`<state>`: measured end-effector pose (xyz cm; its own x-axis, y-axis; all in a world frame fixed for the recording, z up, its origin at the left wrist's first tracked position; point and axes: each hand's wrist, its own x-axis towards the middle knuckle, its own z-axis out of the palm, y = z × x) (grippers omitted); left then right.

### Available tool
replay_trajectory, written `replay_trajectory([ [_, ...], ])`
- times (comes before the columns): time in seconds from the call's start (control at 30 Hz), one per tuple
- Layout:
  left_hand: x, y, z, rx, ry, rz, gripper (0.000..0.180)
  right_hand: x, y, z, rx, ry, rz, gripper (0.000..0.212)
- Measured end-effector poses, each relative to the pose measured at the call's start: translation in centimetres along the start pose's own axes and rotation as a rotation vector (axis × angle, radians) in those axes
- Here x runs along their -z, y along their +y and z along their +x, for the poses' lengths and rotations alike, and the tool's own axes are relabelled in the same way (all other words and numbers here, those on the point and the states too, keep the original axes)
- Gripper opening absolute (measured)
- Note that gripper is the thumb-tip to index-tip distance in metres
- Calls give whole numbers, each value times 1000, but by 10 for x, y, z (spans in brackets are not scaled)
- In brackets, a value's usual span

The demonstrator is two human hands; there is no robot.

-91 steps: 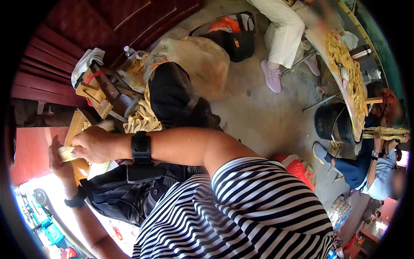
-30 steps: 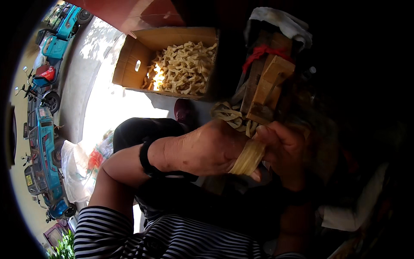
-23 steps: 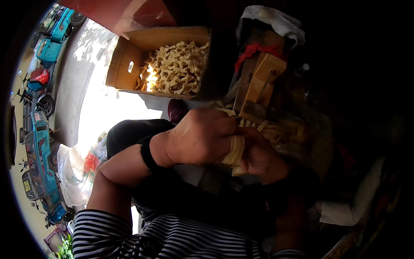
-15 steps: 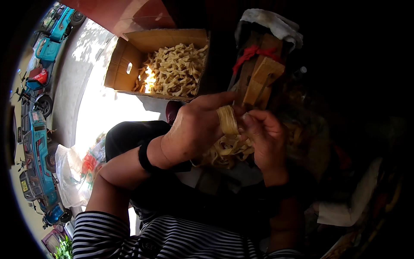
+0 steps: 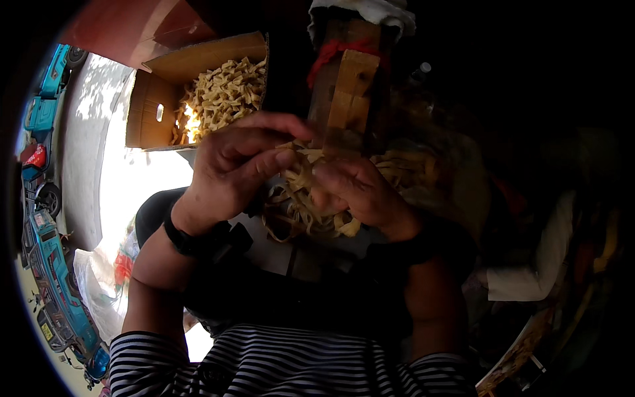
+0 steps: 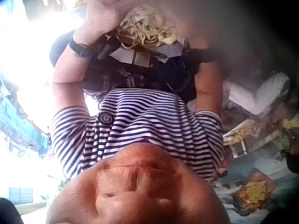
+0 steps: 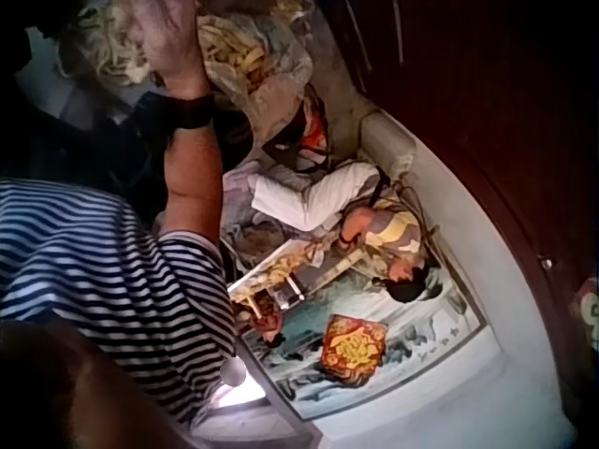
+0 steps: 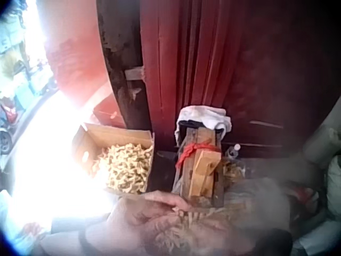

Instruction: The person peels and separates long, thin strips of agricultural material by hand, pulling them through a wooden jig and placing the processed pieces into a cardboard box.

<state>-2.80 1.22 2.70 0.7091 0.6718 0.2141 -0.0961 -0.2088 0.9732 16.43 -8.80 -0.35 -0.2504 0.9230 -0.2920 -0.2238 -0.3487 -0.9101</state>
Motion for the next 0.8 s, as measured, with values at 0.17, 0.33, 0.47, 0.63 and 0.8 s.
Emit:
replay_trajectory([
  [0.17,6,-1,3,160,130,-149,16,8,12,0,74,-137,316,40],
  [0.33,-5,-2,4,543,-91,-459,20,-5,1,2,-104,7,257,35],
  [0.47,-11,-10,6,571,32,-443,8,16,-7,-12,-141,155,133,31],
  [0.63,-26,-24,31,496,79,-277,10,24,-10,2,208,631,-130,14],
  [0.8,-34,-82,46,398,96,140,17,47,9,35,100,830,-757,13],
])
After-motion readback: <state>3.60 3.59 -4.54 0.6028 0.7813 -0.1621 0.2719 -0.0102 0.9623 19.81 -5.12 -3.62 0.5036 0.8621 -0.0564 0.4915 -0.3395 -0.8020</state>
